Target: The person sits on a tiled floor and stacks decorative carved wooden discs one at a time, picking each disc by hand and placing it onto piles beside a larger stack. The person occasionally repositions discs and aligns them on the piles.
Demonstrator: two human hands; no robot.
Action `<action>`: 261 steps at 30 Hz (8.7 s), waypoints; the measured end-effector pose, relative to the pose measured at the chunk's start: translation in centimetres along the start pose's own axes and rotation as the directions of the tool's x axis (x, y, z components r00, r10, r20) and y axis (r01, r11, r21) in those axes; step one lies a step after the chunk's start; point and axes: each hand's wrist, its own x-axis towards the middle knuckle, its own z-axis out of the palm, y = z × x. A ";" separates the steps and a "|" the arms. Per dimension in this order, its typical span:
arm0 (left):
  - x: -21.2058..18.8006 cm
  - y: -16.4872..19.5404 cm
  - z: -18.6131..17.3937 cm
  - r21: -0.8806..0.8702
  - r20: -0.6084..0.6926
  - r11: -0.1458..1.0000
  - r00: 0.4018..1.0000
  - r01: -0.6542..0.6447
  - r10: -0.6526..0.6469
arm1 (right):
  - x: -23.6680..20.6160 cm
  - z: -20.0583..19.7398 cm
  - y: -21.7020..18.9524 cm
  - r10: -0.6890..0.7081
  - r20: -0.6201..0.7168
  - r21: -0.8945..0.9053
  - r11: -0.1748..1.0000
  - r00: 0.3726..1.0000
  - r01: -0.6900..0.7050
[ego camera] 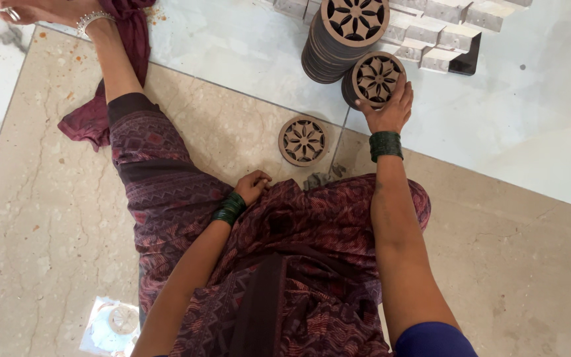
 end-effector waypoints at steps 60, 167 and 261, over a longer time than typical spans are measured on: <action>-0.6 2.6 1.5 0.829 -0.054 0.554 0.997 0.075 -0.054 | -14.7 3.7 -9.1 -0.377 0.604 -0.351 0.666 0.702 0.659; -0.5 2.2 0.9 -0.135 -0.104 0.947 0.954 -0.292 0.280 | -3.0 -9.2 -7.2 -0.532 -0.136 0.403 0.741 0.836 0.537; -0.7 -0.4 0.6 0.232 -0.101 0.972 0.994 -0.027 0.052 | 5.4 -2.7 3.4 0.089 -0.009 0.397 0.915 0.996 -0.078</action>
